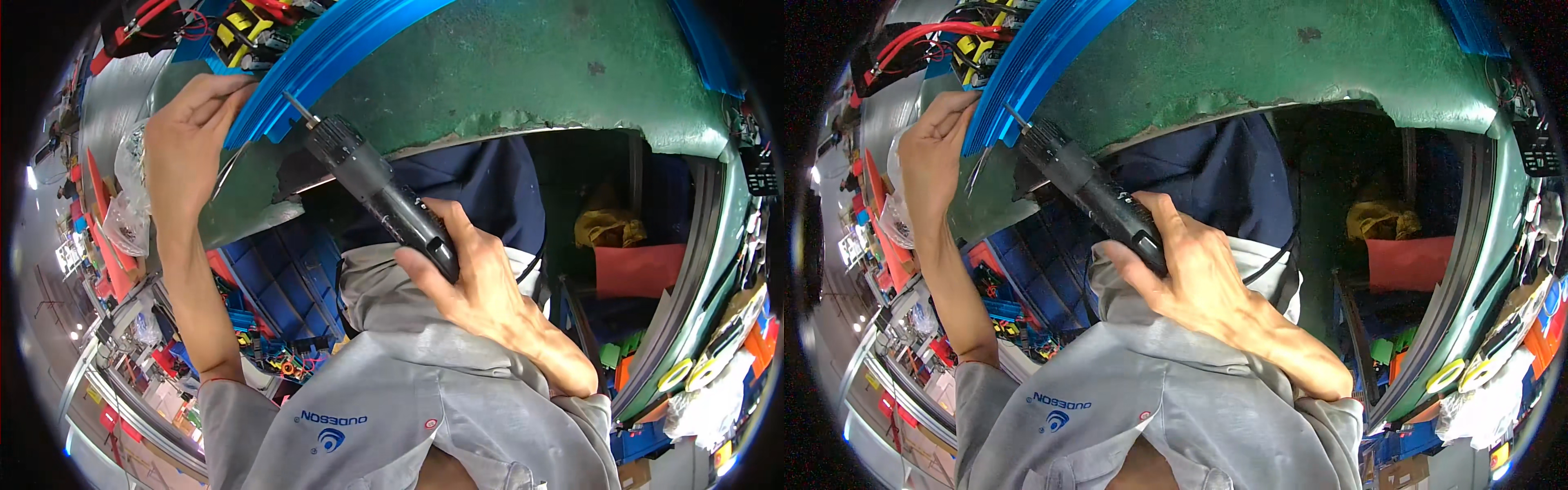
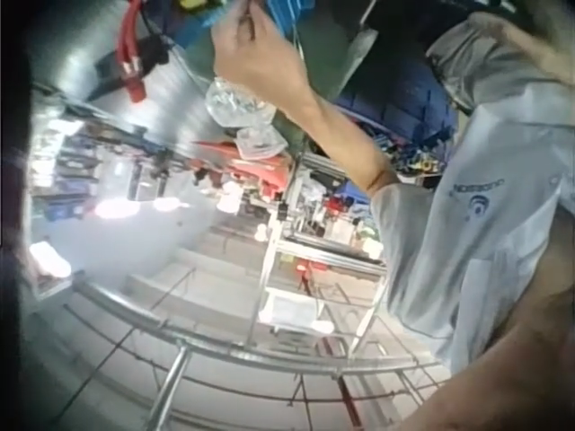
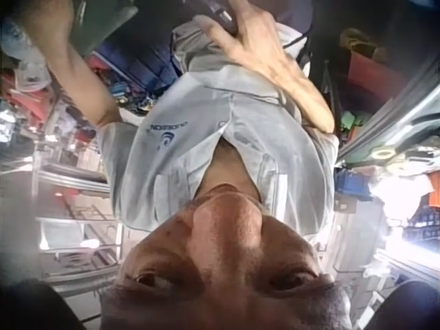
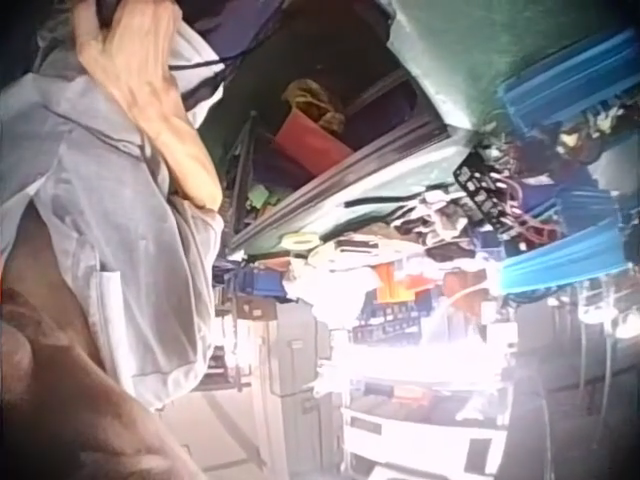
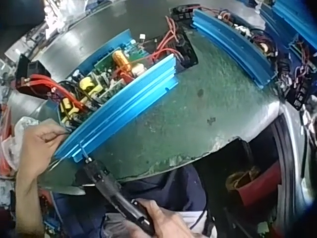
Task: Assembling electronic units by installing components and securing parts with an electric screwdriver.
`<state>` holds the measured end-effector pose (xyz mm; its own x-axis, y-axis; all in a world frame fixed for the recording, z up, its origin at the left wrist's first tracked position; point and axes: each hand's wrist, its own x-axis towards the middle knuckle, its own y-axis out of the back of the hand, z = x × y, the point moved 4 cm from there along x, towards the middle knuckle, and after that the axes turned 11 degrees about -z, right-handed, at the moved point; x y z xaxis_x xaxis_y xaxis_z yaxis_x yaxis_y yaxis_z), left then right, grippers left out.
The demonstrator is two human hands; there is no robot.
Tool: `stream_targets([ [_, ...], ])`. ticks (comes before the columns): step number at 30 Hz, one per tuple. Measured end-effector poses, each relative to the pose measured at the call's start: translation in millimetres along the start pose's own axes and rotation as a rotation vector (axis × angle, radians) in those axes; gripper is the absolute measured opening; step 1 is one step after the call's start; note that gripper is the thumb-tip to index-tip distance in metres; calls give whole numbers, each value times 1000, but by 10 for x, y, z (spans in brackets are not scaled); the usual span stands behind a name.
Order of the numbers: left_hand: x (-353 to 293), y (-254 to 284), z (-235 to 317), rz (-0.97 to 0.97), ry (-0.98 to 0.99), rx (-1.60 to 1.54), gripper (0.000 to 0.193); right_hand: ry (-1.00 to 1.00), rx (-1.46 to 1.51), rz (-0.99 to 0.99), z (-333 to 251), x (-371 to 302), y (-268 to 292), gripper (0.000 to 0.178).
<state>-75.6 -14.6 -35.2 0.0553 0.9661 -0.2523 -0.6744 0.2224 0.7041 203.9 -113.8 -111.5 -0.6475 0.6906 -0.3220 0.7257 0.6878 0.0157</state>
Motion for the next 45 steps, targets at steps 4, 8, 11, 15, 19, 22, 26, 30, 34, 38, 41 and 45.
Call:
stream_targets([
  [4,-18,28,99,17,82,11,11,-198,436,-220,-49,-36,60,80],
  [8,-31,-40,217,-16,-79,151,8,-294,695,-313,151,-63,-51,78],
  [11,-51,-50,182,-73,-101,10,12,-325,746,-318,196,-123,-102,86],
  [15,-85,3,137,-56,-141,-36,15,-380,831,-392,143,-79,-60,95],
  [19,-56,15,126,-80,-169,-87,17,-391,1022,-460,212,-107,-79,99],
  [22,-67,74,125,-131,-167,-106,24,-367,1093,-527,204,-115,-93,100],
  [26,-148,114,189,-216,-198,-77,38,-395,893,-443,61,-118,-82,99],
  [30,-222,134,299,-255,-257,-37,38,-406,685,-308,31,-100,-141,96],
  [34,-309,46,243,-286,-209,96,41,-429,722,-290,43,-77,-194,98],
  [38,-212,35,315,-241,-240,135,42,-323,1253,-487,133,-122,-318,93],
  [41,-169,54,441,-183,-195,221,34,-420,1055,-392,155,-104,-244,97],
  [45,-13,520,605,-50,-384,280,11,-315,403,-153,397,-350,79,69],
])
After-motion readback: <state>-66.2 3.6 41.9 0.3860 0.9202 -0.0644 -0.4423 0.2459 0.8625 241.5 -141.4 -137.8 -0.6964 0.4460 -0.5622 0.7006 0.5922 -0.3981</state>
